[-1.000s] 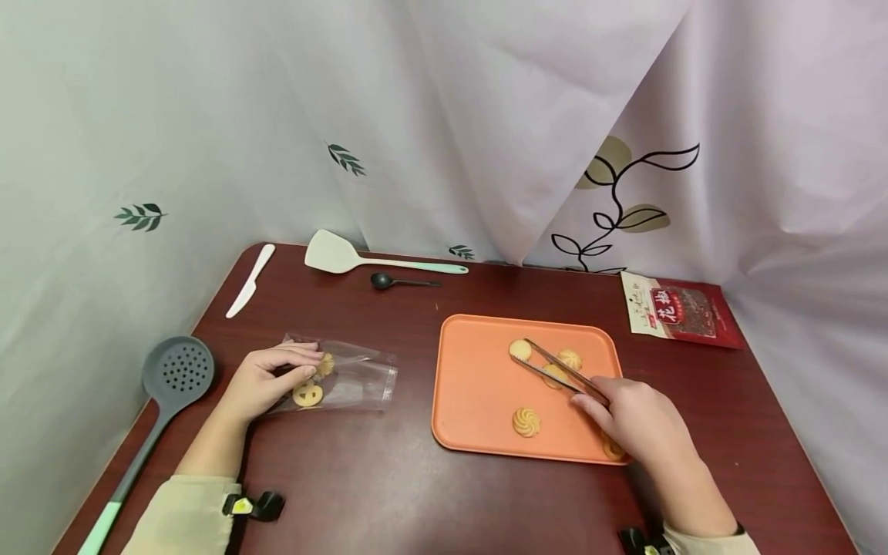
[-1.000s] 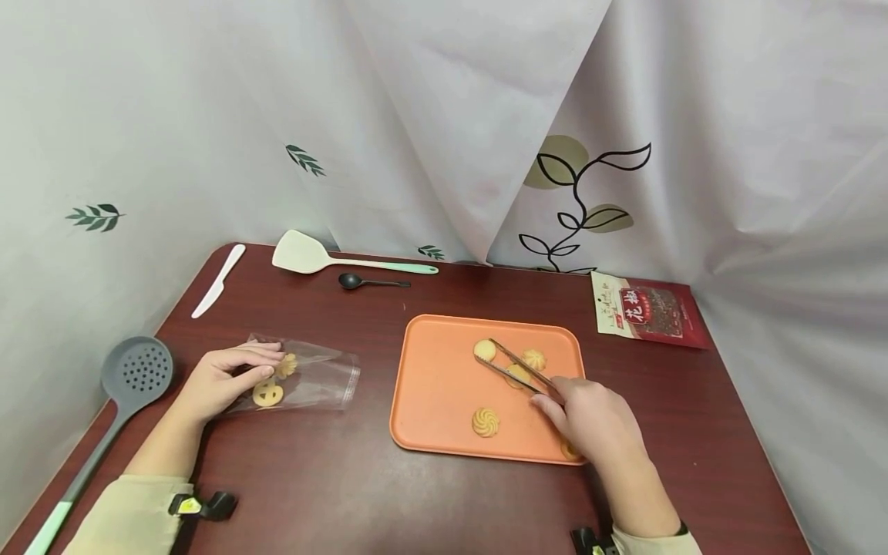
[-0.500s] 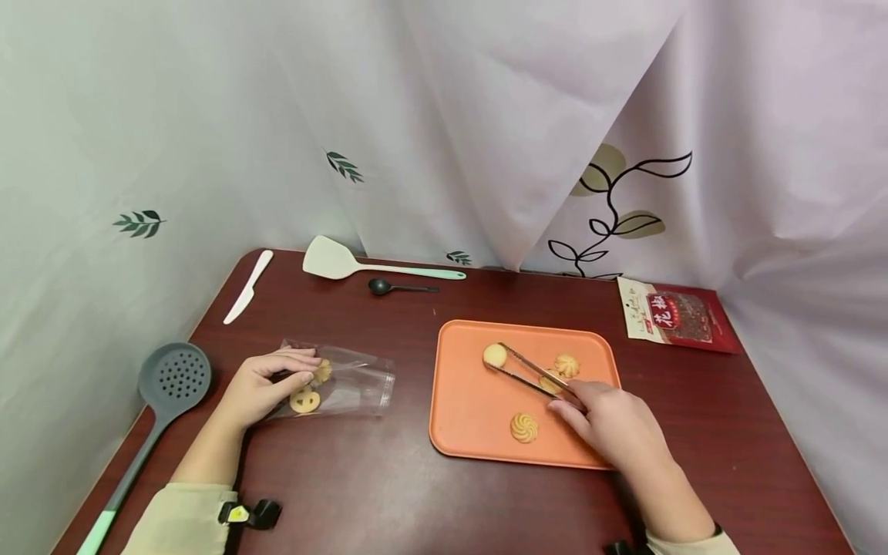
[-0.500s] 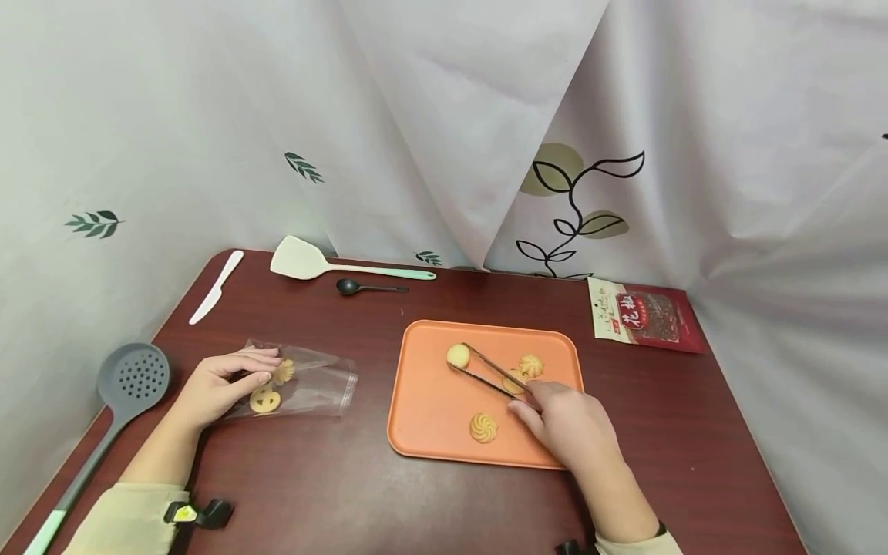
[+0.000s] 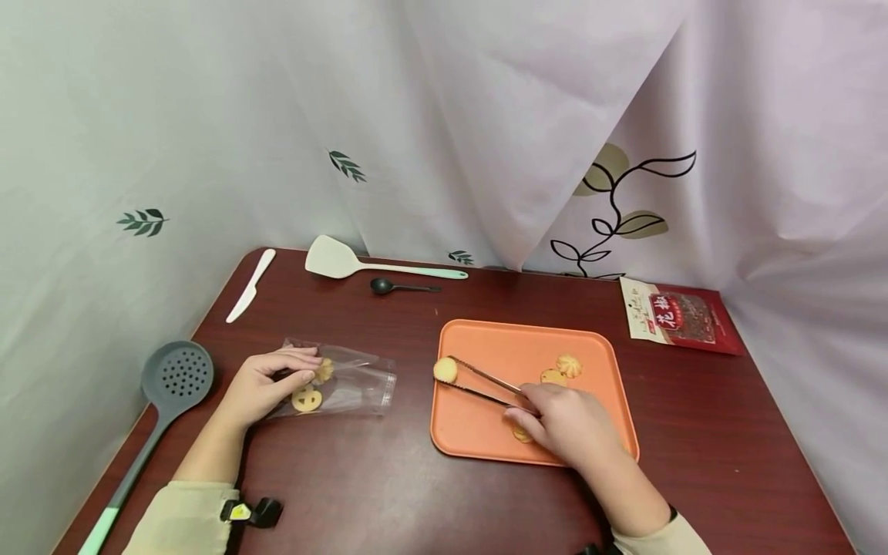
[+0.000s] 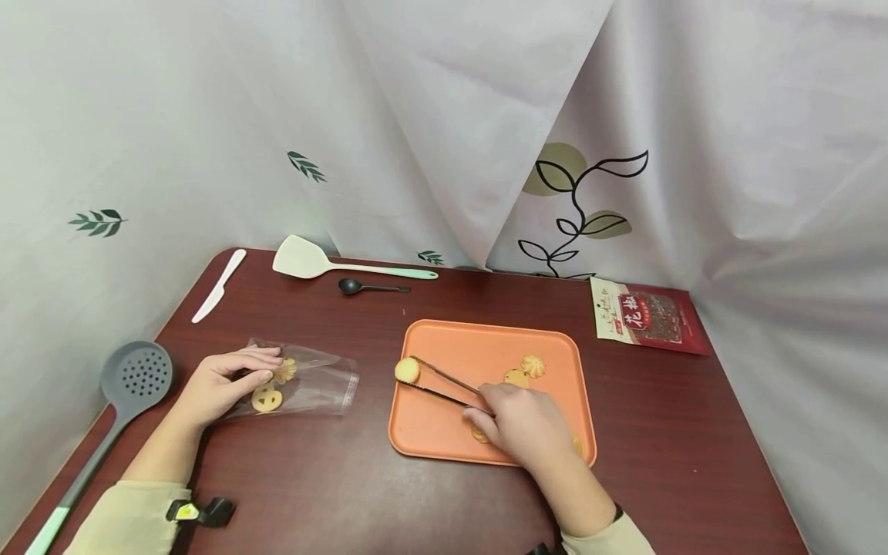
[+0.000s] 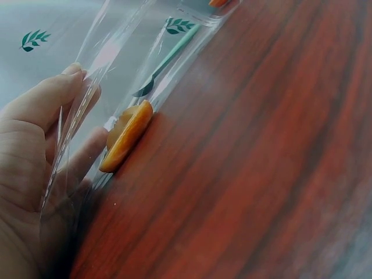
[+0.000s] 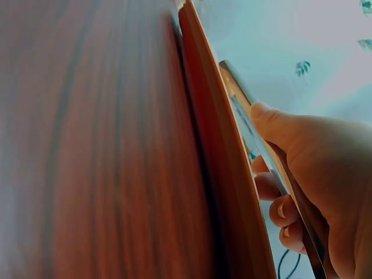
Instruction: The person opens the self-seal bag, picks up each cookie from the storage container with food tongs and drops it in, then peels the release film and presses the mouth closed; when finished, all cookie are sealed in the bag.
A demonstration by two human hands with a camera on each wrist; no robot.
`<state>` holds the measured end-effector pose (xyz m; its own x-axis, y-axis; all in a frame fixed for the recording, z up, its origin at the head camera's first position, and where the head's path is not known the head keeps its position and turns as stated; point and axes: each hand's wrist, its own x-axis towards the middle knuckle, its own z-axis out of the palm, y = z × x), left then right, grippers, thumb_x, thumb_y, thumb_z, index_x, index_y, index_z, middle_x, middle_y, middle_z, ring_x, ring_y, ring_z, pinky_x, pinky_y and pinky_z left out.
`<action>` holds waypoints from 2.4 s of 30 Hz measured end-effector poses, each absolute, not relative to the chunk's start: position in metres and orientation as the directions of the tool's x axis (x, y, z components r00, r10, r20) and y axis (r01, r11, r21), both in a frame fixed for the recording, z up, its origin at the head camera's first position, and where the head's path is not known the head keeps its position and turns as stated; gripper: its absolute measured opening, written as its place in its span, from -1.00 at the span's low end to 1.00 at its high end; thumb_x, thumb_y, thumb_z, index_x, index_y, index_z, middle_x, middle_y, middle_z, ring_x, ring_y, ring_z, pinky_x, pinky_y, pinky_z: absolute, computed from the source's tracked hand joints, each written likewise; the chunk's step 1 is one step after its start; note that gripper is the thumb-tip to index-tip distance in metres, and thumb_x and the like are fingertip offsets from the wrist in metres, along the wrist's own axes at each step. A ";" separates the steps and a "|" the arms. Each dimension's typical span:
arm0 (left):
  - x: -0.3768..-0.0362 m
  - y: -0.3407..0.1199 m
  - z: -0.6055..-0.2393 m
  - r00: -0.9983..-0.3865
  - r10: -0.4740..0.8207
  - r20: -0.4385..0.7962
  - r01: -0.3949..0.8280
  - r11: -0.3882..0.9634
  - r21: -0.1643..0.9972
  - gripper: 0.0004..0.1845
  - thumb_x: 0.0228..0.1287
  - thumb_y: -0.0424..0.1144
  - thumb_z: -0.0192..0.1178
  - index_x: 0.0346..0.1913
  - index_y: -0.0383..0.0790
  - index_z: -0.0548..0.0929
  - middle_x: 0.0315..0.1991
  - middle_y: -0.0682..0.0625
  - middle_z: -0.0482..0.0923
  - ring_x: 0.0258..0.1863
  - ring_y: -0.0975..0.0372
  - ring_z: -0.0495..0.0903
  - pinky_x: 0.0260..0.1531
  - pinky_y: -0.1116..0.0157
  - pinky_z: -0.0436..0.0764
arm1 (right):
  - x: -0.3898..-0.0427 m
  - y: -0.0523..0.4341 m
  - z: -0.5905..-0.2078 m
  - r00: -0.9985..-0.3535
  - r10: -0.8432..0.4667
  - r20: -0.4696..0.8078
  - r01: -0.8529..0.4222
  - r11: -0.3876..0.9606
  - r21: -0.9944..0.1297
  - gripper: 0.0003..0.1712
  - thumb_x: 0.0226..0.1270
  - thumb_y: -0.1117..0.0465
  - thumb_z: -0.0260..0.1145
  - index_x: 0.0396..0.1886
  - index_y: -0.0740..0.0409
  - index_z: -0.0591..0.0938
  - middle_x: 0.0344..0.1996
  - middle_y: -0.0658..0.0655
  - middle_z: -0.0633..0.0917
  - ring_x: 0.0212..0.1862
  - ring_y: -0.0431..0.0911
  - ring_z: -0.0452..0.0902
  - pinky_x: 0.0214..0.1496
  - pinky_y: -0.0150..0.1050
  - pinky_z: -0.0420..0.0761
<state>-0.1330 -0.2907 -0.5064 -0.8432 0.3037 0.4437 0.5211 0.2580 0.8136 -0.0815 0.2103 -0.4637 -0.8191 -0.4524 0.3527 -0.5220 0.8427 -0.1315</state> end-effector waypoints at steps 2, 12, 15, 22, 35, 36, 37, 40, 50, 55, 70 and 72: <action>-0.133 -0.291 -0.506 -0.845 0.303 0.441 0.518 0.255 0.816 -0.65 0.10 -0.80 0.37 -0.16 -0.37 0.86 -0.08 -0.31 0.79 0.21 0.27 0.69 0.26 0.43 0.55 | -0.081 0.205 -0.464 -0.816 -0.462 0.348 -0.530 0.838 -0.130 -0.63 0.26 -0.23 0.59 -0.27 -0.10 0.72 -0.44 -0.17 0.68 -0.47 -0.22 0.56 -0.54 -0.18 0.56; -0.134 -0.292 -0.506 -0.842 0.300 0.449 0.524 0.253 0.813 -0.64 0.10 -0.79 0.37 -0.16 -0.35 0.86 -0.09 -0.28 0.80 0.20 0.27 0.70 0.26 0.43 0.55 | -0.082 0.183 -0.463 -0.779 -0.501 0.376 -0.577 0.808 -0.118 -0.61 0.29 -0.23 0.58 -0.27 -0.06 0.71 -0.47 -0.13 0.66 -0.51 -0.17 0.57 -0.58 -0.19 0.53; -0.134 -0.291 -0.506 -0.841 0.301 0.449 0.525 0.255 0.812 -0.64 0.09 -0.80 0.38 -0.16 -0.35 0.86 -0.09 -0.29 0.80 0.19 0.27 0.70 0.25 0.43 0.56 | -0.083 0.176 -0.463 -0.771 -0.518 0.371 -0.592 0.797 -0.117 -0.61 0.30 -0.22 0.57 -0.27 -0.05 0.71 -0.48 -0.13 0.64 -0.52 -0.17 0.56 -0.58 -0.18 0.53; -0.133 -0.290 -0.505 -0.841 0.300 0.450 0.526 0.260 0.810 -0.64 0.09 -0.79 0.38 -0.16 -0.35 0.86 -0.10 -0.33 0.79 0.19 0.27 0.70 0.25 0.44 0.56 | -0.084 0.160 -0.461 -0.754 -0.542 0.372 -0.617 0.778 -0.117 -0.60 0.30 -0.23 0.57 -0.31 -0.06 0.67 -0.51 -0.15 0.60 -0.55 -0.17 0.52 -0.60 -0.20 0.49; -0.133 -0.292 -0.506 -0.846 0.301 0.441 0.517 0.257 0.817 -0.64 0.09 -0.78 0.39 -0.16 -0.33 0.87 -0.10 -0.31 0.79 0.18 0.25 0.71 0.26 0.43 0.55 | -0.088 0.129 -0.456 -0.716 -0.591 0.372 -0.663 0.743 -0.097 -0.53 0.36 -0.22 0.52 -0.44 -0.06 0.52 -0.61 -0.16 0.39 -0.60 -0.18 0.39 -0.61 -0.18 0.46; -0.133 -0.292 -0.506 -0.846 0.302 0.440 0.516 0.256 0.817 -0.65 0.09 -0.78 0.39 -0.16 -0.34 0.87 -0.09 -0.31 0.79 0.18 0.25 0.71 0.26 0.43 0.56 | -0.088 0.127 -0.455 -0.715 -0.592 0.371 -0.663 0.743 -0.093 -0.52 0.37 -0.23 0.51 -0.46 -0.06 0.51 -0.61 -0.16 0.39 -0.61 -0.18 0.38 -0.61 -0.18 0.46; -0.133 -0.291 -0.506 -0.847 0.303 0.437 0.514 0.253 0.820 -0.65 0.09 -0.78 0.39 -0.16 -0.34 0.87 -0.09 -0.32 0.79 0.18 0.25 0.71 0.25 0.43 0.56 | -0.088 0.125 -0.455 -0.716 -0.594 0.368 -0.663 0.743 -0.092 -0.51 0.38 -0.22 0.51 -0.48 -0.07 0.48 -0.62 -0.16 0.37 -0.61 -0.18 0.37 -0.61 -0.18 0.45; -0.133 -0.291 -0.506 -0.846 0.304 0.438 0.515 0.254 0.818 -0.66 0.10 -0.77 0.39 -0.16 -0.35 0.86 -0.09 -0.32 0.79 0.18 0.25 0.71 0.24 0.43 0.57 | -0.089 0.118 -0.455 -0.711 -0.595 0.373 -0.664 0.743 -0.081 -0.51 0.39 -0.20 0.49 -0.50 -0.08 0.46 -0.63 -0.16 0.36 -0.62 -0.19 0.35 -0.63 -0.17 0.45; -0.133 -0.291 -0.506 -0.850 0.301 0.433 0.509 0.255 0.822 -0.66 0.10 -0.77 0.40 -0.16 -0.36 0.86 -0.10 -0.30 0.80 0.18 0.28 0.70 0.24 0.44 0.57 | -0.090 0.099 -0.451 -0.725 -0.603 0.334 -0.658 0.749 -0.077 -0.57 0.40 -0.27 0.47 -0.44 -0.11 0.59 -0.59 -0.18 0.50 -0.54 -0.19 0.57 -0.56 -0.16 0.58; -0.133 -0.292 -0.506 -0.852 0.297 0.432 0.506 0.252 0.825 -0.65 0.08 -0.78 0.40 -0.16 -0.36 0.86 -0.11 -0.31 0.80 0.18 0.28 0.70 0.24 0.43 0.57 | -0.091 0.086 -0.448 -0.740 -0.605 0.293 -0.647 0.759 -0.070 -0.55 0.42 -0.28 0.45 -0.45 -0.10 0.59 -0.58 -0.17 0.53 -0.52 -0.19 0.61 -0.56 -0.16 0.59; -0.134 -0.291 -0.506 -0.845 0.300 0.443 0.515 0.234 0.824 -0.65 0.09 -0.78 0.39 -0.14 -0.37 0.86 -0.11 -0.27 0.81 0.19 0.27 0.70 0.27 0.41 0.55 | -0.095 0.044 -0.448 -0.781 -0.583 0.225 -0.606 0.794 -0.043 -0.51 0.50 -0.34 0.32 -0.41 -0.07 0.62 -0.53 -0.10 0.61 -0.48 -0.11 0.67 -0.52 -0.09 0.65; -0.134 -0.290 -0.506 -0.838 0.303 0.453 0.524 0.219 0.823 -0.64 0.08 -0.79 0.39 -0.14 -0.37 0.86 -0.12 -0.26 0.81 0.18 0.26 0.71 0.28 0.40 0.55 | -0.095 0.039 -0.449 -0.788 -0.575 0.220 -0.597 0.801 -0.045 -0.51 0.50 -0.34 0.32 -0.40 -0.07 0.63 -0.52 -0.10 0.62 -0.47 -0.12 0.68 -0.52 -0.09 0.65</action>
